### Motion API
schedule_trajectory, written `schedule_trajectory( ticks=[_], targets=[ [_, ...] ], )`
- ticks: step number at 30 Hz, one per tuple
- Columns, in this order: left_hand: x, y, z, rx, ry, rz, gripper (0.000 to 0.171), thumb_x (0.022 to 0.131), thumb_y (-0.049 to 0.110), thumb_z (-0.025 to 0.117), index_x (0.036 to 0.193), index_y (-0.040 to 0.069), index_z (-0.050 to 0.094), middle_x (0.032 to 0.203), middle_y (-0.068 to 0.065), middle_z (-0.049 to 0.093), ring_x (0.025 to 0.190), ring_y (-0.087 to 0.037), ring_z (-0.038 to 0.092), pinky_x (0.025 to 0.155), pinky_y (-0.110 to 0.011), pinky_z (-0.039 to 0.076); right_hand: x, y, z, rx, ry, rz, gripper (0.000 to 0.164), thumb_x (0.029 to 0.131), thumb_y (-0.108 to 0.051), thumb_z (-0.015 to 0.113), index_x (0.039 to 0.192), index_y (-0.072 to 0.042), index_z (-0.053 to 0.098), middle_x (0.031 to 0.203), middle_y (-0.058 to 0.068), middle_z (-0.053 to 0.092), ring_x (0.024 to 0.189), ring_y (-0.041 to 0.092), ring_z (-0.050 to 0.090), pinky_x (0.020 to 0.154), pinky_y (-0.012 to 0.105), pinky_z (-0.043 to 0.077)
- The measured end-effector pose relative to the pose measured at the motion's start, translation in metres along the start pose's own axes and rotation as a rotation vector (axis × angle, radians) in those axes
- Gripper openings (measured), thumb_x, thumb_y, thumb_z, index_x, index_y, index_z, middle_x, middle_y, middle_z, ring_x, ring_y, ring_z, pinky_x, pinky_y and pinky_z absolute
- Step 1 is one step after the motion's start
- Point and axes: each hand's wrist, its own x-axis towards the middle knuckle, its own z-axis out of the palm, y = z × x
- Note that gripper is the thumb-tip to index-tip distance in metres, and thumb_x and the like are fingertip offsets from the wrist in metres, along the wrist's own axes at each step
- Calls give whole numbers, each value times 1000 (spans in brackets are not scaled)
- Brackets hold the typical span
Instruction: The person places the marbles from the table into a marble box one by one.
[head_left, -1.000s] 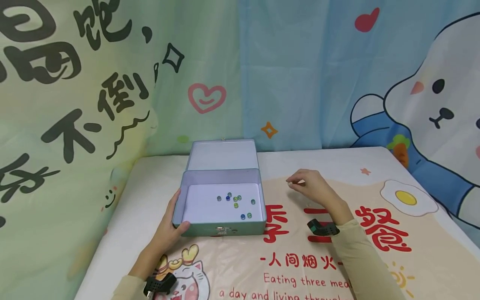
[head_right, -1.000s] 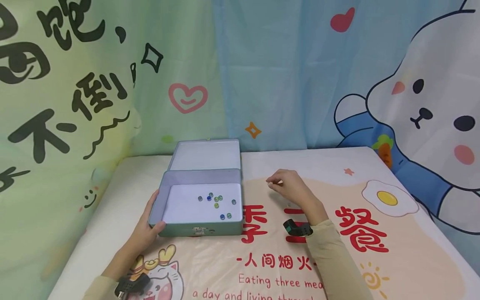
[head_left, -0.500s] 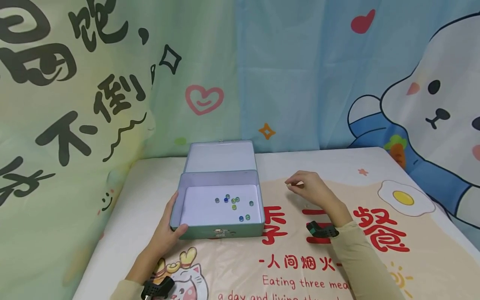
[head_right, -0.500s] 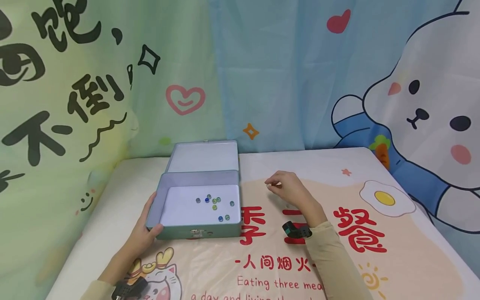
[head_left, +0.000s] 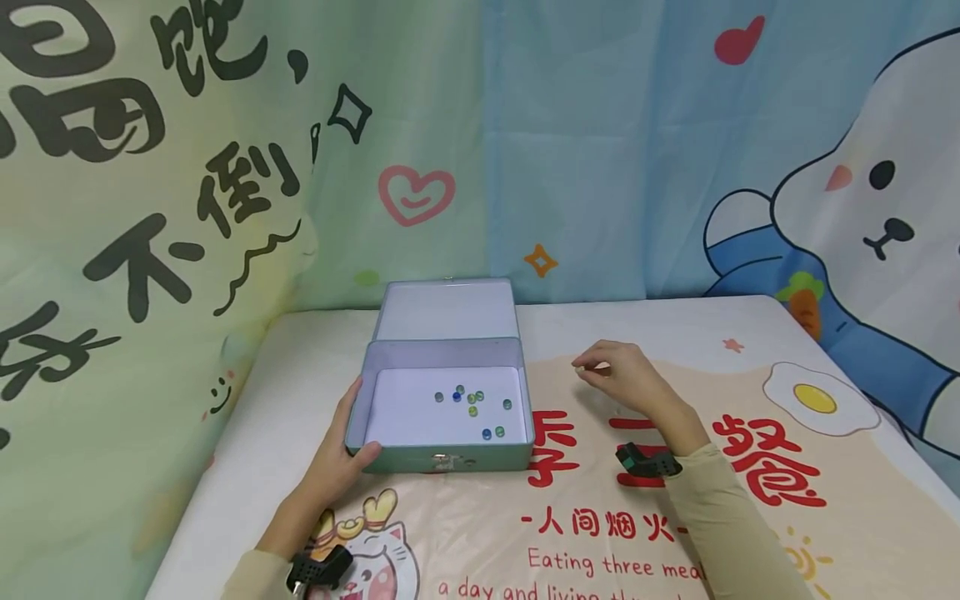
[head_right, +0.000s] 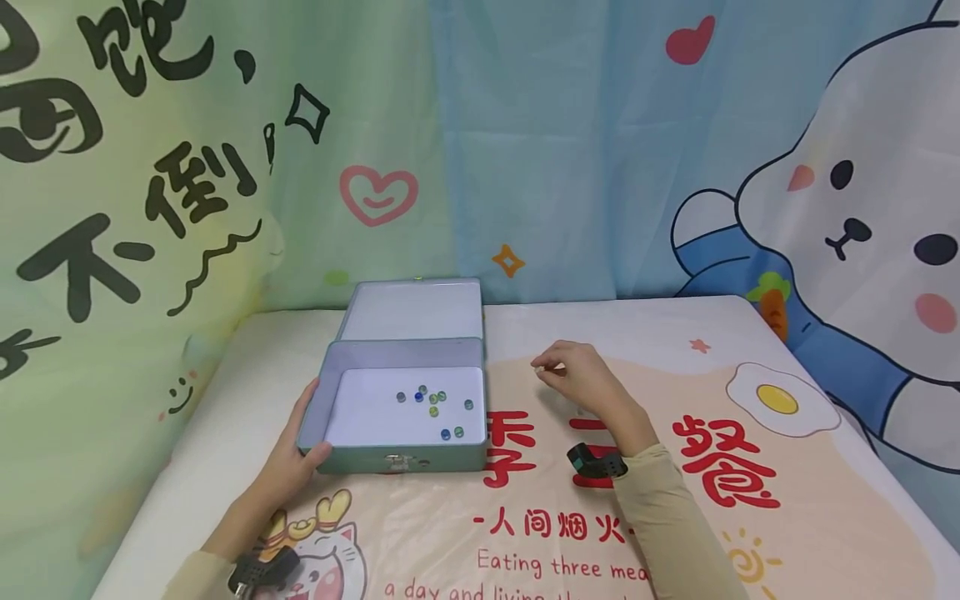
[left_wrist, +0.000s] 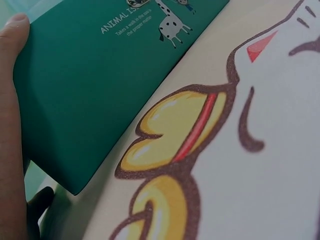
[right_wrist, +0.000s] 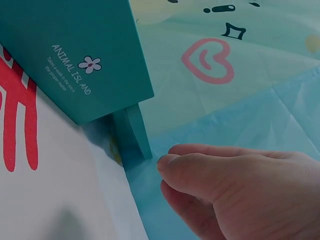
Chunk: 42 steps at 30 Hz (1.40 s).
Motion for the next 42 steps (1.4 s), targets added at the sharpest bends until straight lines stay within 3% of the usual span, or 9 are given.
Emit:
schedule_trajectory(
  ticks=[14,22,42],
  targets=[
    [-1,-1,0,-5,7,-15,93,83,61,59,153,32,5,158,-14,13,138,-48,23,99,-74,24,2,-12,-1,4,15,-64,18,85,-9,69,103,-8,72,95,4,68,89,18,65,81,38,55],
    [2,-3,-1,-8,4,1,95,82,63,58,154,28,6,158,-14,13,137,-48,25,99,-73,24,3,-17,-1,39,27,-95,18,84,-8,71,102,-8,72,95,3,69,88,17,65,80,37,56],
    [1,1,-1,-9,0,3,94,83,62,58,154,29,6,158,-15,13,138,-48,24,100,-72,24,18,-46,1,-13,-31,-110,19,85,-15,71,104,-13,73,100,0,69,92,16,64,83,37,55]
  ],
)
